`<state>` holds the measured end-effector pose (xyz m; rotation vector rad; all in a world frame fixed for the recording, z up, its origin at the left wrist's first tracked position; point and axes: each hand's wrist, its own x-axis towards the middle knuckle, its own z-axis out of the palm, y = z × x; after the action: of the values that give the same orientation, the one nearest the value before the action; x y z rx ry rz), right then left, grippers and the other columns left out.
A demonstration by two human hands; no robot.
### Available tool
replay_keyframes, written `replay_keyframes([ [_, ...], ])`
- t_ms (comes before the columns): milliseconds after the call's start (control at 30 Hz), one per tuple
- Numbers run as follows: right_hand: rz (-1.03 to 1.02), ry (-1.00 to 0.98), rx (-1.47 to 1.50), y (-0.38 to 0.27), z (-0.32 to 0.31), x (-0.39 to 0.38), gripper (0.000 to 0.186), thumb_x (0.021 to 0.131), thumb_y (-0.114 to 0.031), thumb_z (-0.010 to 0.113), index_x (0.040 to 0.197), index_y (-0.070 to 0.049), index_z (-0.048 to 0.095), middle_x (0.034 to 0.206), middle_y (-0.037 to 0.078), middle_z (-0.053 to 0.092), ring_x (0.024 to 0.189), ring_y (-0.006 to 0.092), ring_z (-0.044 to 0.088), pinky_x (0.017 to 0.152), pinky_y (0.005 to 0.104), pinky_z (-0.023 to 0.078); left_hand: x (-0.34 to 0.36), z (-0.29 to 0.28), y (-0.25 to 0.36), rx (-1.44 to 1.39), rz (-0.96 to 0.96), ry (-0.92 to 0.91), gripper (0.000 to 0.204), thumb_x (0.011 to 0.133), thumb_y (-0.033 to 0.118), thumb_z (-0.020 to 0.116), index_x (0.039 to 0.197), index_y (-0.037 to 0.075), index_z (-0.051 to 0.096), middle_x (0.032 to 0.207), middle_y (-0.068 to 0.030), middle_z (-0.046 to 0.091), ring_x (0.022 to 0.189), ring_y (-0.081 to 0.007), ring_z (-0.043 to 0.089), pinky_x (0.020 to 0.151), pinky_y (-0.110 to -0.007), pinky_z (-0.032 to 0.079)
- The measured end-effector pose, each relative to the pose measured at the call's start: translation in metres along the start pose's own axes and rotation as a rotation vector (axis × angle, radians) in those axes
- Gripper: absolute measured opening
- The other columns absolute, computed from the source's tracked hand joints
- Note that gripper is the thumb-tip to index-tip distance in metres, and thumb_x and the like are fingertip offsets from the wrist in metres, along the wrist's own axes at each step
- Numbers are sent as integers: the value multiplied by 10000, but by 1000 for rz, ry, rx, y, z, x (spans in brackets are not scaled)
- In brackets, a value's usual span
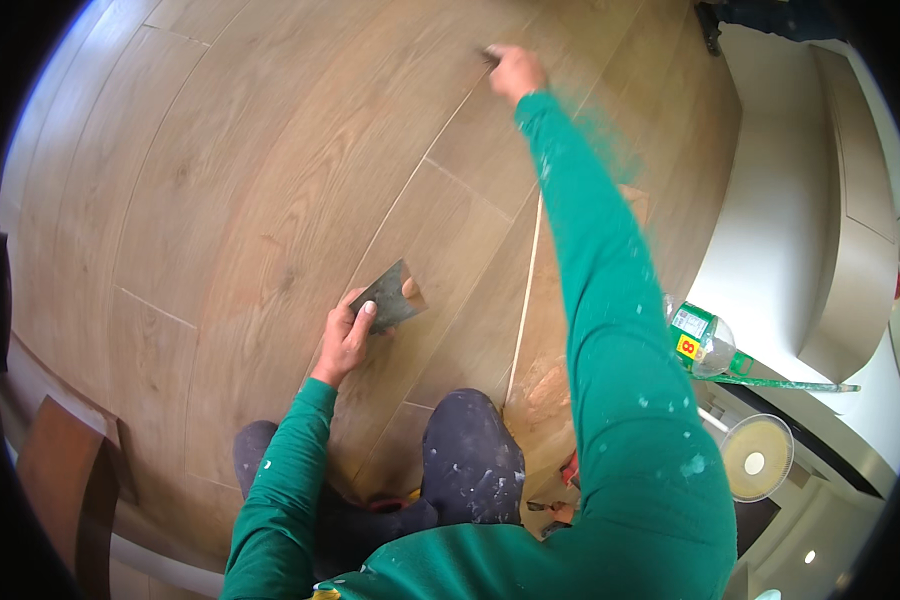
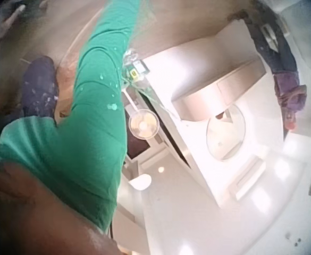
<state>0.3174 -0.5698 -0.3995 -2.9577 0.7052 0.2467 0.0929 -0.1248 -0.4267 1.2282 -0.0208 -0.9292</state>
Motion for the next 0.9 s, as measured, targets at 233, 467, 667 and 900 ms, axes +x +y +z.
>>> replay_keyframes([
  [233,-132,-40,155,-49,1,-128,386,866,-58,524,1179,-118,743,1114,197,723,1007,418,683,909,478,560,-3,-2,22,-188,13,150,372,1097,226,511,1305,-78,564,1131,-105,687,986,-176,662,865,-324,551],
  [467,701,-399,1693,-65,-85,-248,275,948,-165,552,1175,-28,624,984,109,713,852,253,703,645,444,532,11,27,99,136,489,290,340,1060,1,478,1394,-49,517,1265,-161,671,1097,-246,686,949,-380,575],
  [667,882,-480,2083,-96,-128,-305,245,953,-152,553,1161,-33,601,1024,112,684,805,243,642,633,396,495,21,45,151,602,901,99,462,917,-173,514,1345,-12,584,1377,-245,623,1284,-401,615,1045,-444,533],
  [900,597,-334,1993,-73,-158,-287,337,975,-141,595,1256,45,595,1129,131,699,951,246,691,712,409,537,15,13,140,623,446,58,316,956,-48,597,1261,12,651,1246,-162,687,1102,-287,693,924,-396,582],
])
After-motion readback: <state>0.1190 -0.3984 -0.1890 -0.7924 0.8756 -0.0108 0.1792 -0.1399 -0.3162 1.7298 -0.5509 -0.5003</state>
